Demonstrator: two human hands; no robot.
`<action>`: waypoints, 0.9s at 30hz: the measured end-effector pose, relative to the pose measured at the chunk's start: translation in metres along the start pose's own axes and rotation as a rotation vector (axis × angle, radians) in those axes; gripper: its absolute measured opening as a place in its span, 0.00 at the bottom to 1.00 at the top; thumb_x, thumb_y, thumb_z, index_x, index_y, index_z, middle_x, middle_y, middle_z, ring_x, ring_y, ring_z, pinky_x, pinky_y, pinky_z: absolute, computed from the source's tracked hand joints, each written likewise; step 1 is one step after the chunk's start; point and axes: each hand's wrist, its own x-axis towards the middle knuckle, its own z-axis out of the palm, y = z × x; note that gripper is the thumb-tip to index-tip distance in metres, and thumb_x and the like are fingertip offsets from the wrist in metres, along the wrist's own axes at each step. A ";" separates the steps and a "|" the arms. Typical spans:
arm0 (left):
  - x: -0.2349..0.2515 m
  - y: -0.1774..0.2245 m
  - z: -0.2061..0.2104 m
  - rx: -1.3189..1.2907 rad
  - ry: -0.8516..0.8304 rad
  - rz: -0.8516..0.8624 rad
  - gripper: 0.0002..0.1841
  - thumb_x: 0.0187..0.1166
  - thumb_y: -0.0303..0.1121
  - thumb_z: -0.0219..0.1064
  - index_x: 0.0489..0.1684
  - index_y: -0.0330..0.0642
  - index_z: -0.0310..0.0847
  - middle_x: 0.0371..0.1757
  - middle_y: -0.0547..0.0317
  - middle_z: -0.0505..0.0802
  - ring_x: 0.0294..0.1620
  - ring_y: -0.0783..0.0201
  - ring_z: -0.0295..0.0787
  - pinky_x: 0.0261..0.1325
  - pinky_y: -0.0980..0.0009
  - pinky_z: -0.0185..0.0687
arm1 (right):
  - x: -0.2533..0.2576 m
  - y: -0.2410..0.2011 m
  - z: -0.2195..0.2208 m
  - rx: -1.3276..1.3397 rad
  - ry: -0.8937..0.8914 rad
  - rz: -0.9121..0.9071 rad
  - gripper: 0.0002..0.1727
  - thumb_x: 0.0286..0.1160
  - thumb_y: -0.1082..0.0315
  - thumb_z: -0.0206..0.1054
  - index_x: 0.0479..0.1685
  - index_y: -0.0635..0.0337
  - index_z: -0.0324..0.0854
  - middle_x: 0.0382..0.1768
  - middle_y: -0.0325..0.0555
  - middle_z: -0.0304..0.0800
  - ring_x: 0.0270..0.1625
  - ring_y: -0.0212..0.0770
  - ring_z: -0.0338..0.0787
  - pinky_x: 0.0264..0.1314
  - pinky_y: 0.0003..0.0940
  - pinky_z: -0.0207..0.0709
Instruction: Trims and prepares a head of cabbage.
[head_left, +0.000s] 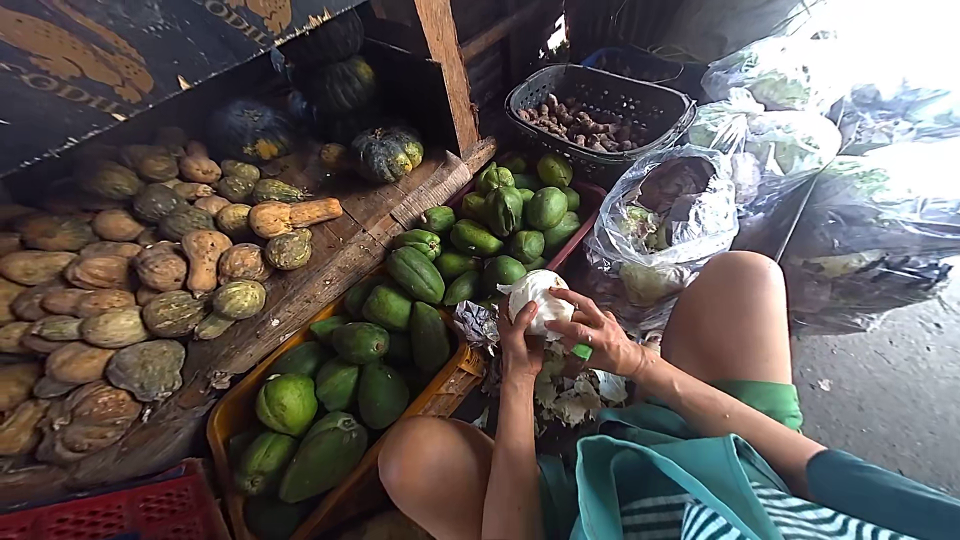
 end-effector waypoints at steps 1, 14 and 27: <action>0.001 -0.001 -0.001 0.024 -0.009 0.004 0.35 0.65 0.36 0.67 0.76 0.36 0.61 0.54 0.53 0.87 0.50 0.66 0.89 0.52 0.65 0.89 | -0.001 0.000 0.000 -0.005 -0.003 -0.025 0.11 0.80 0.66 0.65 0.58 0.52 0.82 0.77 0.66 0.76 0.38 0.46 0.94 0.32 0.36 0.84; 0.001 0.017 -0.001 0.179 0.116 -0.094 0.20 0.82 0.37 0.55 0.69 0.38 0.70 0.50 0.49 0.87 0.45 0.60 0.89 0.40 0.61 0.88 | 0.006 0.014 -0.021 -0.125 -0.218 -0.297 0.06 0.78 0.74 0.60 0.40 0.63 0.82 0.44 0.57 0.92 0.32 0.47 0.92 0.29 0.36 0.83; 0.008 0.023 -0.026 -0.551 -0.361 -0.201 0.45 0.38 0.62 0.88 0.58 0.43 0.86 0.52 0.40 0.94 0.52 0.40 0.95 0.46 0.39 0.92 | -0.009 0.017 -0.067 -0.151 0.040 -0.100 0.08 0.83 0.64 0.62 0.50 0.59 0.73 0.48 0.55 0.84 0.48 0.42 0.89 0.47 0.28 0.84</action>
